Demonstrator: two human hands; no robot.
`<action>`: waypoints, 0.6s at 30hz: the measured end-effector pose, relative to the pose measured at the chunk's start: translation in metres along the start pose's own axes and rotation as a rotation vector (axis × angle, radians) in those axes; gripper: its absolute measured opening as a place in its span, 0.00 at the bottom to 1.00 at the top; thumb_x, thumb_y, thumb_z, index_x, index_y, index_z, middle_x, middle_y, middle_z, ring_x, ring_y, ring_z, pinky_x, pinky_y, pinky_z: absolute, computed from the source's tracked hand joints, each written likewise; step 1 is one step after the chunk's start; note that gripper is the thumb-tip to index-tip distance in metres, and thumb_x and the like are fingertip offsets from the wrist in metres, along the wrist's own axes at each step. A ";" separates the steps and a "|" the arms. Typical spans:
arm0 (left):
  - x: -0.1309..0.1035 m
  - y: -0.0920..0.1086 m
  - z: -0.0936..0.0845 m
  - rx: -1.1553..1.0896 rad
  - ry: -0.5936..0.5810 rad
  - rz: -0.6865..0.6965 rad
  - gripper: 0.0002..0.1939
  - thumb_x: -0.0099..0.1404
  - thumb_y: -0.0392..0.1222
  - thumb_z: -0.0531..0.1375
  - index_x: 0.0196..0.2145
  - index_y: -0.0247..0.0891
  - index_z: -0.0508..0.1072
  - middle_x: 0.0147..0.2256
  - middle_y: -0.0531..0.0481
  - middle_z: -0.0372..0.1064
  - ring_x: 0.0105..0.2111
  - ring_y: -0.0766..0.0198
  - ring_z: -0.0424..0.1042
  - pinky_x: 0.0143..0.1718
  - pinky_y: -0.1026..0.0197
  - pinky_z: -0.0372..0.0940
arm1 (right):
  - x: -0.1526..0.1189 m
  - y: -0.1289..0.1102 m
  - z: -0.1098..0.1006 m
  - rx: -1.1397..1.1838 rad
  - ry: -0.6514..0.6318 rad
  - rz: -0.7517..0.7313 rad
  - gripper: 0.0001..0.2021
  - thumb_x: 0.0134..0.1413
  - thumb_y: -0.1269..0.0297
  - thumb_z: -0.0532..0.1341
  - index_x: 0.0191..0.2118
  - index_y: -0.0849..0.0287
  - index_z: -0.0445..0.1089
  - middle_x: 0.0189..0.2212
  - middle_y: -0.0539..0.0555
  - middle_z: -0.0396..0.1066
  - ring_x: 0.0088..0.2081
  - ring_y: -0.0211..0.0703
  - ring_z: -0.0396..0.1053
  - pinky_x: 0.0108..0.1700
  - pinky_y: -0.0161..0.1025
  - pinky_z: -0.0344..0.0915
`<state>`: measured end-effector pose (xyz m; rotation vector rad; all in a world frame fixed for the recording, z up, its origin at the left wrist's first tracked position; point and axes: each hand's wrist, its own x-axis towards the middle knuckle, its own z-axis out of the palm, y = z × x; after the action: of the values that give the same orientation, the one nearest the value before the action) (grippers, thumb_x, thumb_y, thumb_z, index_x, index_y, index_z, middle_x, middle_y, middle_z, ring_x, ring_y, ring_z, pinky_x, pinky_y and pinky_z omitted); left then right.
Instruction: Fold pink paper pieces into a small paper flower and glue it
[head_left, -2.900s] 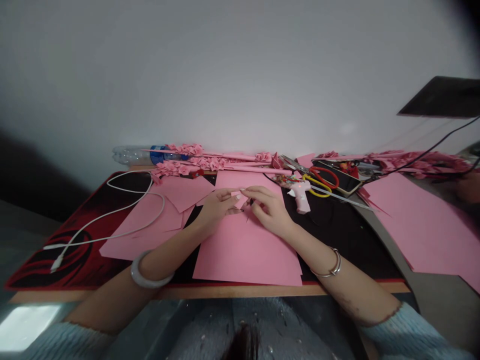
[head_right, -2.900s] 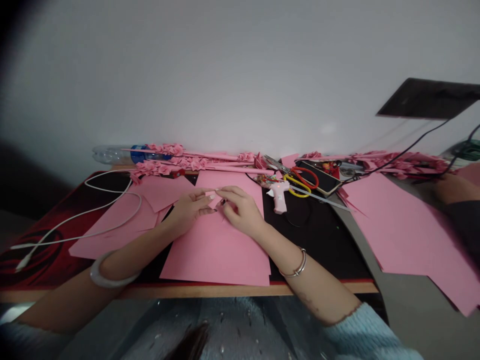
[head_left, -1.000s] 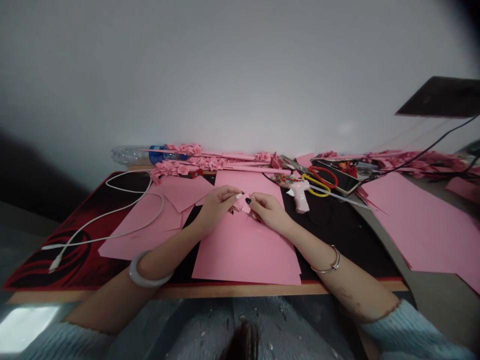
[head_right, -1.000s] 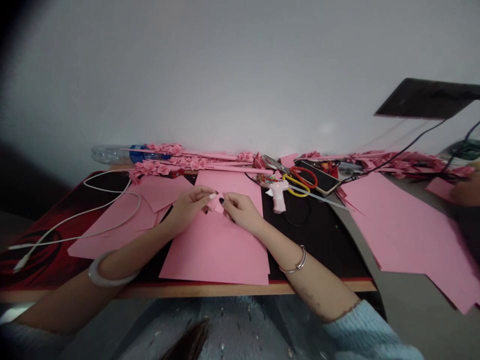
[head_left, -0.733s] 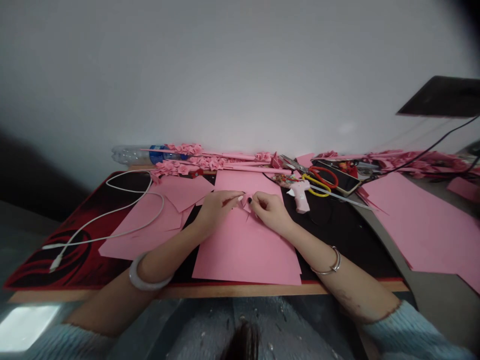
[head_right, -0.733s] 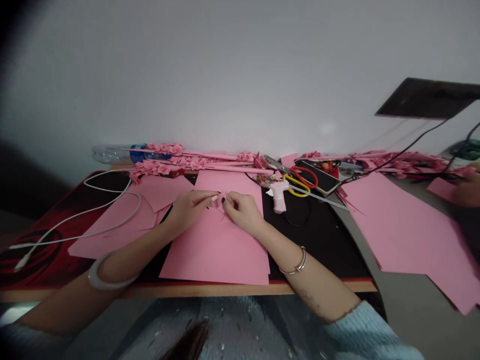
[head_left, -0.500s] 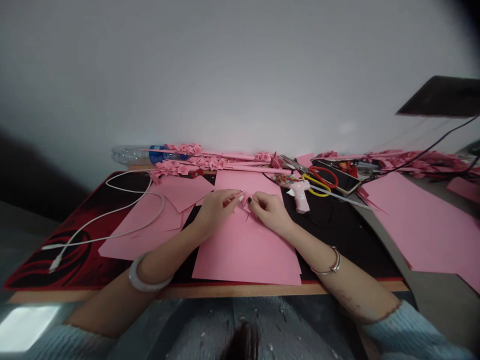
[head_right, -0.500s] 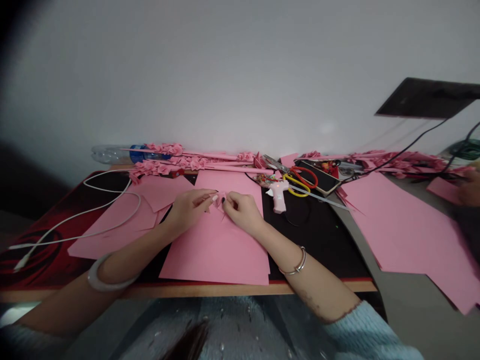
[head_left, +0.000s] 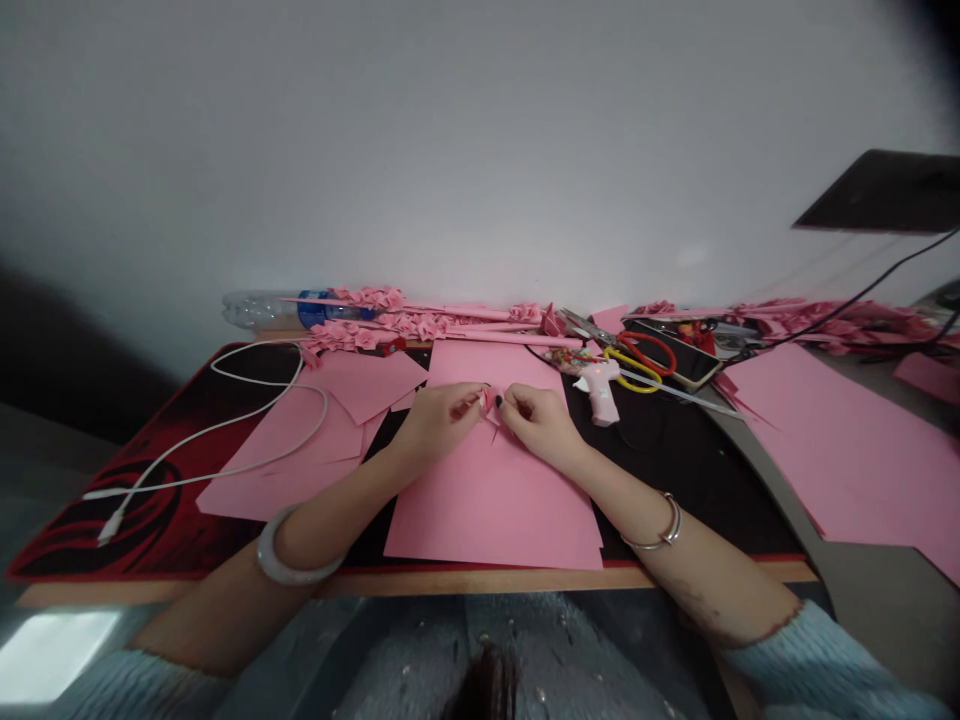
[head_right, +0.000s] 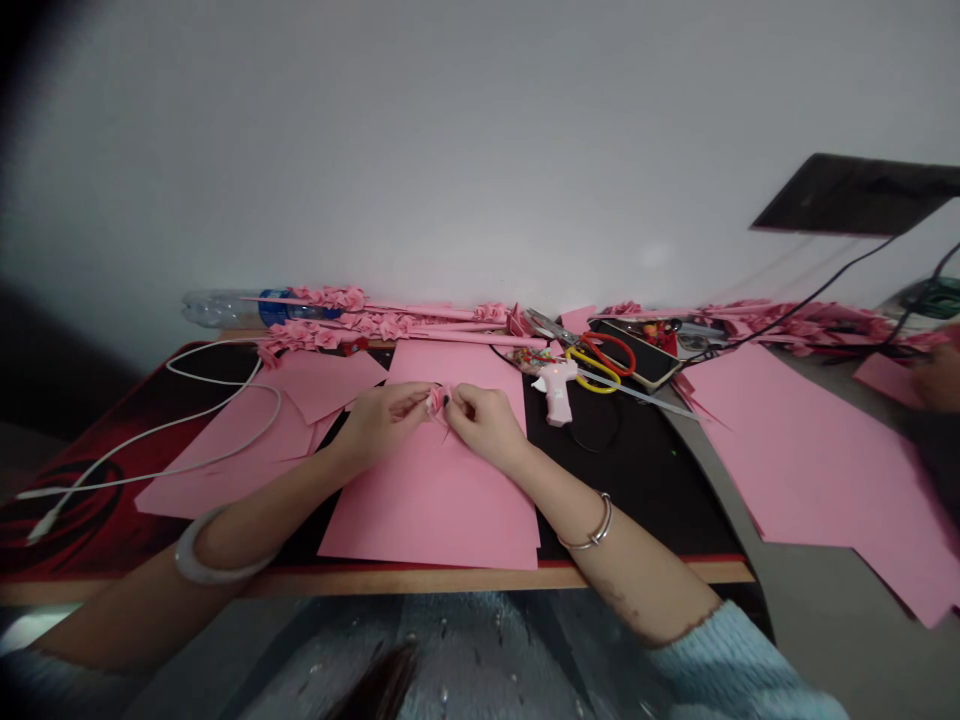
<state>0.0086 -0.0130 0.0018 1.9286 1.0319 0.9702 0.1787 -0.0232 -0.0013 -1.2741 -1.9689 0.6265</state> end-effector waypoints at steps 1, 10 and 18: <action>0.000 -0.001 0.001 0.004 0.016 -0.002 0.10 0.58 0.41 0.54 0.32 0.36 0.73 0.29 0.50 0.72 0.32 0.64 0.69 0.33 0.67 0.62 | 0.000 0.000 0.000 0.000 -0.003 -0.002 0.12 0.52 0.67 0.50 0.19 0.59 0.52 0.16 0.45 0.50 0.20 0.32 0.48 0.24 0.32 0.47; 0.003 -0.010 0.005 -0.064 0.030 -0.056 0.10 0.57 0.40 0.52 0.28 0.36 0.72 0.29 0.50 0.71 0.32 0.63 0.69 0.37 0.63 0.64 | -0.002 -0.005 0.001 0.029 -0.028 -0.042 0.10 0.51 0.68 0.51 0.20 0.59 0.55 0.16 0.45 0.52 0.20 0.32 0.50 0.25 0.31 0.48; 0.002 -0.011 0.003 -0.120 0.042 -0.069 0.10 0.57 0.36 0.51 0.24 0.35 0.70 0.29 0.51 0.70 0.33 0.64 0.68 0.37 0.64 0.63 | -0.002 -0.003 0.001 0.024 -0.026 -0.036 0.12 0.52 0.66 0.50 0.20 0.59 0.53 0.16 0.45 0.51 0.20 0.32 0.49 0.25 0.32 0.47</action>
<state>0.0088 -0.0077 -0.0084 1.7706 1.0336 1.0149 0.1766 -0.0268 -0.0003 -1.2187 -1.9950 0.6498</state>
